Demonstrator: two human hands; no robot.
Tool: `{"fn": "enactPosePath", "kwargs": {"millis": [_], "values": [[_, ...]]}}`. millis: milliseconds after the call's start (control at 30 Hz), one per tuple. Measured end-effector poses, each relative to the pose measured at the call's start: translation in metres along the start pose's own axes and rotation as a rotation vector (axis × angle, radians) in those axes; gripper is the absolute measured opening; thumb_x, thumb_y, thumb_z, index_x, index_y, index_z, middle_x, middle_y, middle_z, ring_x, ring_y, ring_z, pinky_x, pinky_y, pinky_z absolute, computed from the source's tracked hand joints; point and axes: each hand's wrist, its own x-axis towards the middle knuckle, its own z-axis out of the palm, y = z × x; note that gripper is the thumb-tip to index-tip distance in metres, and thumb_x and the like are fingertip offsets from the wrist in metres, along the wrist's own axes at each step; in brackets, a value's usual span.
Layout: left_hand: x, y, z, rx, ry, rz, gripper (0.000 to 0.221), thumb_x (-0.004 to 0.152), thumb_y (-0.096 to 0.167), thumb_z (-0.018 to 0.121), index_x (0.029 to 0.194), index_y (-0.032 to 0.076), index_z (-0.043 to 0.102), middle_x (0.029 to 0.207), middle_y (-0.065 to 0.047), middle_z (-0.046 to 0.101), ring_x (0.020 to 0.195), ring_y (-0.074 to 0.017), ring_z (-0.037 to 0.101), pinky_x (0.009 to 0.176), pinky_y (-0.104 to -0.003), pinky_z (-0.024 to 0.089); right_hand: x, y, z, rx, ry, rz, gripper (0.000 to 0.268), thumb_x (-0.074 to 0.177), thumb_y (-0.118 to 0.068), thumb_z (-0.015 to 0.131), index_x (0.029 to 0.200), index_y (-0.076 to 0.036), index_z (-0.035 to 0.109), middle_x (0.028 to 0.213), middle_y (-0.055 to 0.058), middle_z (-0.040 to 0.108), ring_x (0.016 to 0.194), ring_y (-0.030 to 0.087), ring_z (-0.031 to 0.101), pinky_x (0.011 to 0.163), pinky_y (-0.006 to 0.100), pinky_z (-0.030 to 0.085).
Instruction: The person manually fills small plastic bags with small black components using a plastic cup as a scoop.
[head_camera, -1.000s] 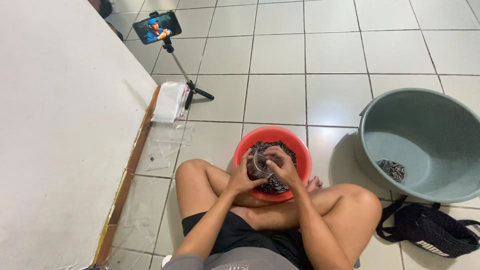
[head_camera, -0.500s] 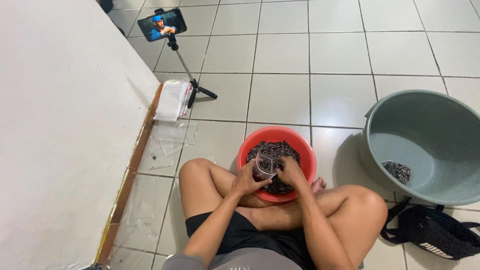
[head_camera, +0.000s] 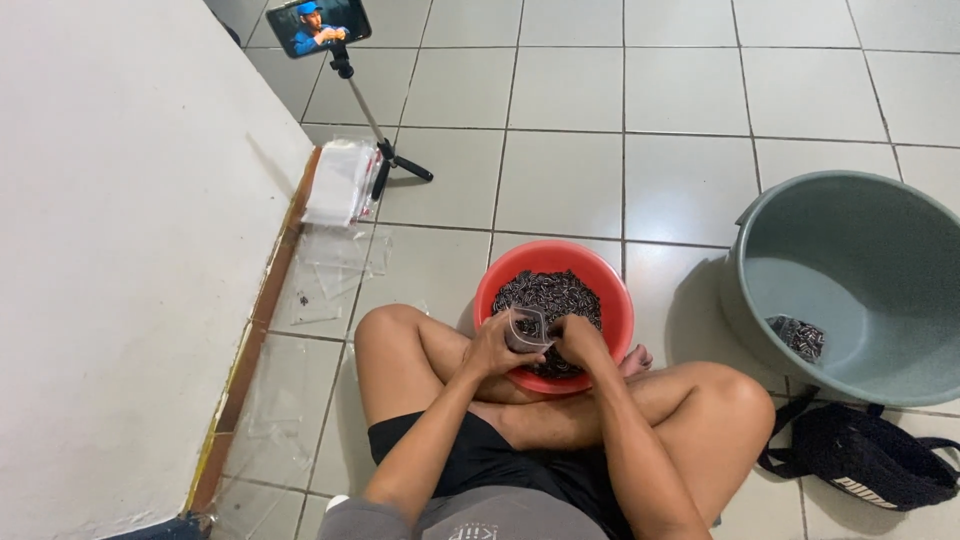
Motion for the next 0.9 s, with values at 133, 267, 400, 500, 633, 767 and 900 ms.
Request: {"fn": "enactPosePath", "kwargs": {"millis": [133,267,400,500,633,767,900], "values": [[0.0,0.011,-0.005,-0.041,-0.042,-0.056,0.068,0.052,0.051,0.097,0.102,0.012,0.071,0.099,-0.011,0.076,0.104,-0.0332,0.071,0.09,-0.046,0.053,-0.017,-0.016,-0.019,0.095,0.062,0.024,0.026,0.085,-0.017,0.07,0.11,-0.015,0.08,0.106,0.017,0.078,0.105,0.038,0.073,0.088,0.05,0.058],[0.001,0.021,-0.01,-0.064,-0.065,-0.085,0.063,0.054,0.048,0.096,0.1,0.013,0.073,0.094,-0.011,0.076,0.1,-0.0352,0.071,0.087,-0.047,0.054,-0.035,-0.032,-0.04,0.27,0.15,-0.061,0.025,0.087,-0.014,0.071,0.111,-0.009,0.079,0.105,0.018,0.077,0.104,0.036,0.072,0.088,0.048,0.056],[0.0,0.022,-0.01,-0.052,-0.07,-0.079,0.063,0.055,0.048,0.095,0.101,0.011,0.072,0.094,-0.013,0.076,0.099,-0.0359,0.072,0.087,-0.047,0.054,-0.043,-0.037,-0.046,0.424,0.244,-0.176,0.023,0.088,-0.012,0.072,0.11,-0.008,0.079,0.103,0.018,0.075,0.101,0.033,0.07,0.087,0.044,0.056],[0.001,0.022,-0.011,-0.033,-0.075,-0.066,0.063,0.057,0.048,0.095,0.102,0.01,0.071,0.094,-0.014,0.076,0.098,-0.0366,0.072,0.087,-0.047,0.054,-0.047,-0.04,-0.049,0.582,0.347,-0.296,0.02,0.09,-0.01,0.073,0.109,-0.006,0.079,0.1,0.017,0.073,0.099,0.029,0.068,0.086,0.041,0.055],[0.002,0.024,-0.012,-0.005,-0.079,-0.042,0.063,0.059,0.047,0.094,0.103,0.008,0.07,0.093,-0.016,0.075,0.097,-0.0376,0.072,0.087,-0.047,0.054,-0.052,-0.045,-0.054,0.813,0.508,-0.479,0.017,0.091,-0.008,0.075,0.107,-0.004,0.079,0.097,0.017,0.071,0.095,0.025,0.065,0.084,0.035,0.053],[0.003,0.029,-0.015,-0.002,-0.097,-0.049,0.064,0.059,0.049,0.093,0.103,0.009,0.071,0.092,-0.017,0.075,0.096,-0.0381,0.072,0.086,-0.048,0.054,-0.059,-0.058,-0.059,0.809,0.557,-0.71,0.016,0.088,-0.006,0.078,0.104,-0.003,0.08,0.094,0.013,0.063,0.092,0.022,0.063,0.085,0.034,0.052],[0.004,0.033,-0.017,-0.008,-0.113,-0.055,0.062,0.059,0.049,0.093,0.102,0.01,0.071,0.09,-0.015,0.075,0.096,-0.0367,0.072,0.084,-0.047,0.054,-0.06,-0.058,-0.06,0.734,0.524,-0.755,0.023,0.087,-0.008,0.079,0.109,-0.004,0.08,0.101,0.015,0.063,0.097,0.027,0.064,0.089,0.039,0.051]]}}
